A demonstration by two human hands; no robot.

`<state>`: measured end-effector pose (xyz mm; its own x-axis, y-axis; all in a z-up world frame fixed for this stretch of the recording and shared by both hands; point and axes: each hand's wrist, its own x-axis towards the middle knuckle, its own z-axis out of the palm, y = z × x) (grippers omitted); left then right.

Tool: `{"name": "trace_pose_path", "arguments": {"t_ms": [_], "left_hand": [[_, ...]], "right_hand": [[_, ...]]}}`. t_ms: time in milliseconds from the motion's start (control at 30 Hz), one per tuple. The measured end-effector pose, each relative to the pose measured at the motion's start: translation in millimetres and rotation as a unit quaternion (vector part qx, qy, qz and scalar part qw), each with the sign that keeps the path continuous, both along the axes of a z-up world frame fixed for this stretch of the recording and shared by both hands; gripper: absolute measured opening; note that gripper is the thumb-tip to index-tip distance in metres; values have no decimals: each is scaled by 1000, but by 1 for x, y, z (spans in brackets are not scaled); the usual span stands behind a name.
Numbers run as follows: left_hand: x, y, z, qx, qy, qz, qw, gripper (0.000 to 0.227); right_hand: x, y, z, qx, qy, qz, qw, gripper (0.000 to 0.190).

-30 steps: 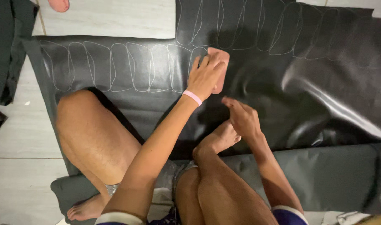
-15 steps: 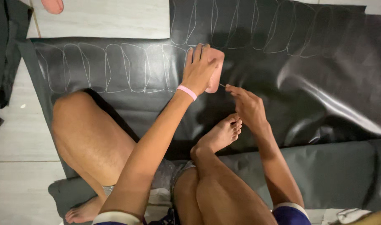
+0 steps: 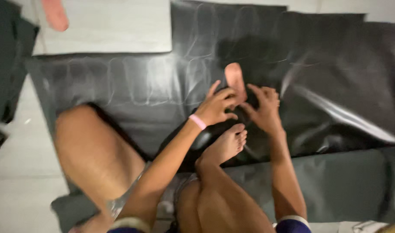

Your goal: The person sits on the floor and uses a pink shoe-last template to trace outlines onto a large black sheet of material. They repeatedly position the template, trace around it with a white marker, and move to the next spot to create a row of identical shapes.

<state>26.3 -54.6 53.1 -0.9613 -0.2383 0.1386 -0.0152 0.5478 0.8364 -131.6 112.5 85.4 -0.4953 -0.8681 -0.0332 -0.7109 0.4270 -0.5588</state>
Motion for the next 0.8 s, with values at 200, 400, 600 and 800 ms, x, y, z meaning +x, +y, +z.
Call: {"name": "trace_pose_path", "arguments": {"t_ms": [200, 400, 600, 800], "left_hand": [[4, -21, -3, -32, -109, 147, 983, 51], [6, -28, -4, 4, -131, 129, 983, 51], [6, -31, -3, -4, -128, 120, 984, 48], [7, -30, -4, -2, -128, 119, 985, 50]], "right_hand": [[8, -11, -9, 108, -21, -53, 993, 89], [21, -9, -20, 116, 23, -64, 991, 84], [20, -9, -22, 108, 21, -70, 991, 84], [22, -11, -19, 100, 28, -67, 992, 83]]}}
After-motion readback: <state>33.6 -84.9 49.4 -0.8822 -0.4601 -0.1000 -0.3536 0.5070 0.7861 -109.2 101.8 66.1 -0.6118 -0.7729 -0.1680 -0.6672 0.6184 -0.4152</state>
